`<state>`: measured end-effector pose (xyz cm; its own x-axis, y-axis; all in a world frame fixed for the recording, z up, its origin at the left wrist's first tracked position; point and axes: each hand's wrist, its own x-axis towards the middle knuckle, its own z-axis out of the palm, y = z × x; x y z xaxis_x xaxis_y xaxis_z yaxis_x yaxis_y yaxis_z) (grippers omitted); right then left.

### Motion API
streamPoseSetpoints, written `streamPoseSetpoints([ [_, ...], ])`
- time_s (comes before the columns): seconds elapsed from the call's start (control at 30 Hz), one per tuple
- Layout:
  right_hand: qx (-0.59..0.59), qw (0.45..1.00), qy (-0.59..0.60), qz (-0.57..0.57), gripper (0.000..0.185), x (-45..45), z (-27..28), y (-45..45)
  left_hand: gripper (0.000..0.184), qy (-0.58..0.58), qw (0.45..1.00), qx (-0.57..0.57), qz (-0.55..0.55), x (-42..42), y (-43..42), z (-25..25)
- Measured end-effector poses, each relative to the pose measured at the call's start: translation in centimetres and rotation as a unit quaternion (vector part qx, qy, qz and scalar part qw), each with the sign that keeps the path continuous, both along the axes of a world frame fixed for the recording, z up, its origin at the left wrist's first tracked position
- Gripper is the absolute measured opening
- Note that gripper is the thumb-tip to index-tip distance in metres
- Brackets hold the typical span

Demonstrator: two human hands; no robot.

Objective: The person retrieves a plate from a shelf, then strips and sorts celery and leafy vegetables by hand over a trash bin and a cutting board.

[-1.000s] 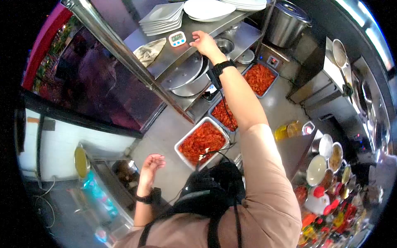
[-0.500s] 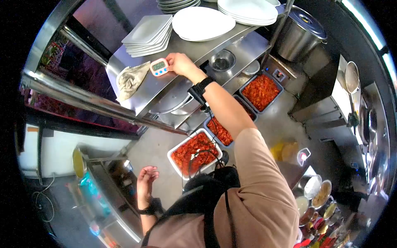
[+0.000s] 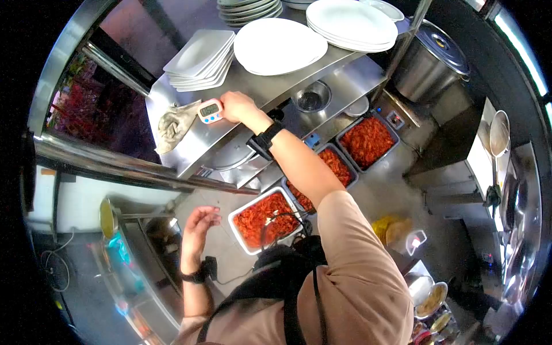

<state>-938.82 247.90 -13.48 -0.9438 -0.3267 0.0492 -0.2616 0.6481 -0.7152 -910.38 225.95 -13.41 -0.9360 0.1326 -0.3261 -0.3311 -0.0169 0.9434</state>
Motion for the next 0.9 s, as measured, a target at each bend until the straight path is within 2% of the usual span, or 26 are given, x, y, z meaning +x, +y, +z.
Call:
streamPoseSetpoints([
  [0.1, 0.032, 0.999, 0.015, -0.009, 0.031, -0.4, -0.8, -0.3, 0.02, 0.035, 0.999, -0.02, -0.033, -3.1, 3.0, 1.9],
  [0.17, 0.038, 0.999, 0.036, 0.005, 0.03, -0.9, -1.7, -0.5, 0.021, 0.102, 0.992, 0.011, -0.071, -5.1, 5.7, 4.2],
  [0.23, 0.041, 0.998, 0.043, 0.022, 0.029, -1.1, -2.3, 0.1, 0.021, 0.127, 0.989, -0.005, -0.08, -7.3, 8.3, 6.8],
  [0.3, -0.099, 0.973, 0.209, 0.007, 0.028, 0.0, -2.9, 2.2, 0.022, 0.174, 0.98, 0.005, -0.101, -10.2, 10.3, 8.1],
  [0.37, -0.09, 0.992, 0.089, -0.005, 0.031, 3.0, 1.3, 6.5, 0.021, 0.172, 0.978, 0.052, -0.105, -13.2, 11.8, 8.6],
  [0.43, -0.091, 0.989, 0.005, -0.116, 0.035, 5.8, 4.5, 11.7, 0.023, 0.15, 0.985, 0.037, -0.071, -16.0, 13.4, 8.9],
  [0.53, -0.175, 0.939, -0.016, -0.295, 0.044, 5.4, 5.2, 18.4, 0.026, 0.14, 0.99, 0.028, -0.019, -21.9, 15.5, 7.1],
  [0.6, -0.199, 0.922, -0.028, -0.331, 0.05, 4.1, 6.5, 20.2, 0.026, 0.143, 0.987, -0.069, 0.017, -27.1, 16.8, 5.1],
  [0.67, -0.345, 0.88, -0.126, -0.3, 0.055, 2.8, 6.5, 20.8, 0.033, 0.146, 0.968, -0.193, 0.062, -31.2, 18.0, 4.3],
  [0.7, -0.345, 0.883, -0.121, -0.295, 0.055, 2.2, 6.5, 20.7, 0.033, 0.15, 0.968, -0.191, 0.066, -32.7, 18.4, 3.9],
  [0.77, -0.338, 0.878, -0.207, -0.269, 0.055, 1.0, 5.8, 20.1, 0.042, 0.215, 0.889, -0.395, 0.083, -35.0, 19.0, 3.3],
  [0.8, -0.342, 0.88, -0.205, -0.259, 0.047, -0.1, 4.5, 20.2, 0.042, 0.218, 0.889, -0.393, 0.086, -36.0, 19.2, 3.1],
  [0.83, -0.34, 0.882, -0.203, -0.257, 0.047, -0.3, 4.3, 20.0, 0.041, 0.226, 0.869, -0.43, 0.091, -36.6, 19.5, 3.3],
  [0.87, -0.379, 0.869, -0.177, -0.265, 0.039, -0.3, 3.9, 19.7, 0.04, 0.232, 0.848, -0.467, 0.096, -36.7, 19.6, 3.2],
  [0.9, -0.419, 0.853, -0.149, -0.273, 0.033, -0.4, 3.6, 19.5, 0.04, 0.233, 0.848, -0.465, 0.098, -36.7, 19.7, 3.0],
])
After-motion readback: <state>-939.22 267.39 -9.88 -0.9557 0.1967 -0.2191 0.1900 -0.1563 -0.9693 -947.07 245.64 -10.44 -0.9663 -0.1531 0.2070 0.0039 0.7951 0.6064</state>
